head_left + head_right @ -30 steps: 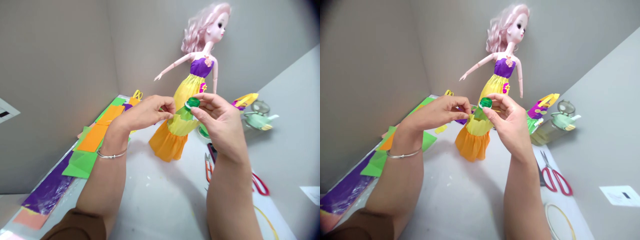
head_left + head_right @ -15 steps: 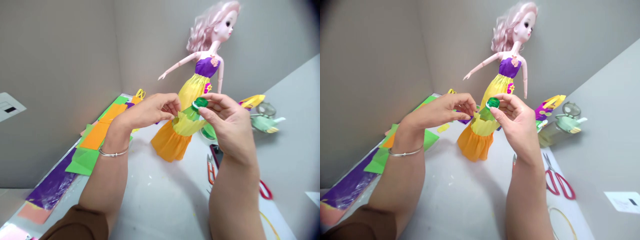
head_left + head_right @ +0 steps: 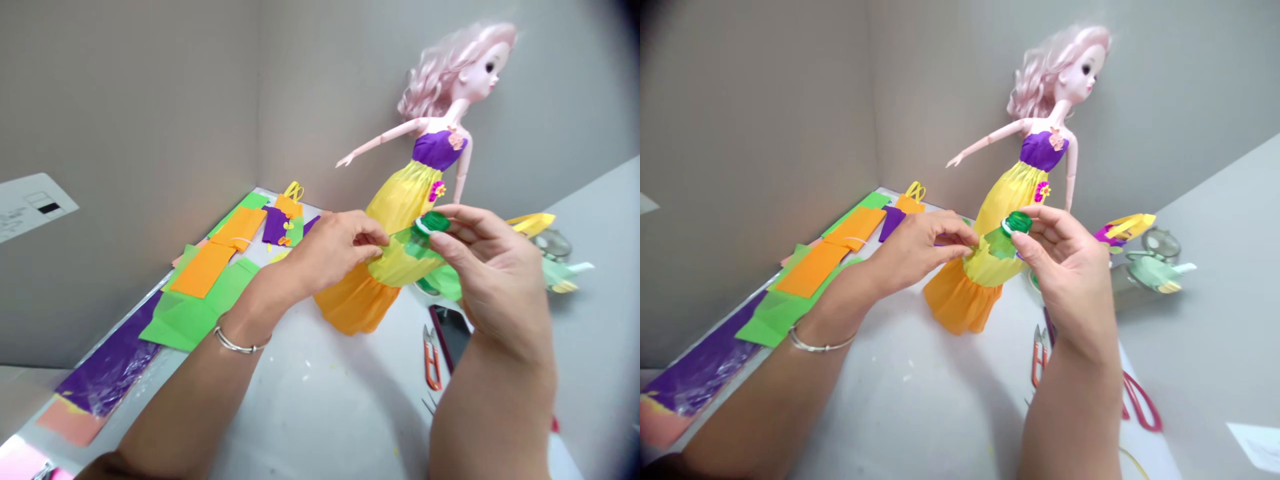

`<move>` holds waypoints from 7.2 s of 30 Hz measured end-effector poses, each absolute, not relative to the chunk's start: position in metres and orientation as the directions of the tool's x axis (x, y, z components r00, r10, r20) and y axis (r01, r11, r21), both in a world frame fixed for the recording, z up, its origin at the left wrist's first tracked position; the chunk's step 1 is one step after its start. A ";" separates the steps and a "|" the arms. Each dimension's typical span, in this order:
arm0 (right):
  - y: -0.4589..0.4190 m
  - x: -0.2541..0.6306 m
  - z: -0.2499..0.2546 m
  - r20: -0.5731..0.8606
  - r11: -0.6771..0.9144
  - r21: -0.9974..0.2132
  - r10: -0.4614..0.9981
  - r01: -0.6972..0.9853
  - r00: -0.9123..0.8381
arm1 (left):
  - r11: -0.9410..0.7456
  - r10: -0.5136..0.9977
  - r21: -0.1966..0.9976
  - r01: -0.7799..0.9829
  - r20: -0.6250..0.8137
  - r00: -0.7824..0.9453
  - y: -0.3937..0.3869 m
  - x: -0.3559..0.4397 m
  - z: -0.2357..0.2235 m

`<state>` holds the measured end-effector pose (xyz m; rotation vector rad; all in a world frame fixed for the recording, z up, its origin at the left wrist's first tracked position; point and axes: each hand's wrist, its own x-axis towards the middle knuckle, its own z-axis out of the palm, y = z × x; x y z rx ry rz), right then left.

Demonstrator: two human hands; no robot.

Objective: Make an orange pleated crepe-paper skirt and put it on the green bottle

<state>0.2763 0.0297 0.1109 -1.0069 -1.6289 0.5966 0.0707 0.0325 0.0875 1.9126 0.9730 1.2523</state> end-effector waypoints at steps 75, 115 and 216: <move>0.031 0.273 0.108 0.528 0.461 -0.798 0.845 0.387 0.082 | -0.536 0.829 0.679 0.501 0.535 0.162 0.025 0.090 0.086; 0.027 0.274 0.109 0.518 0.461 -0.805 0.853 0.374 0.063 | -0.493 0.867 0.794 0.355 0.414 0.276 0.028 0.072 0.090; 0.017 0.276 0.123 0.435 0.475 -0.851 0.876 0.222 -0.207 | -0.392 0.860 0.918 0.069 0.339 0.381 0.023 0.057 0.103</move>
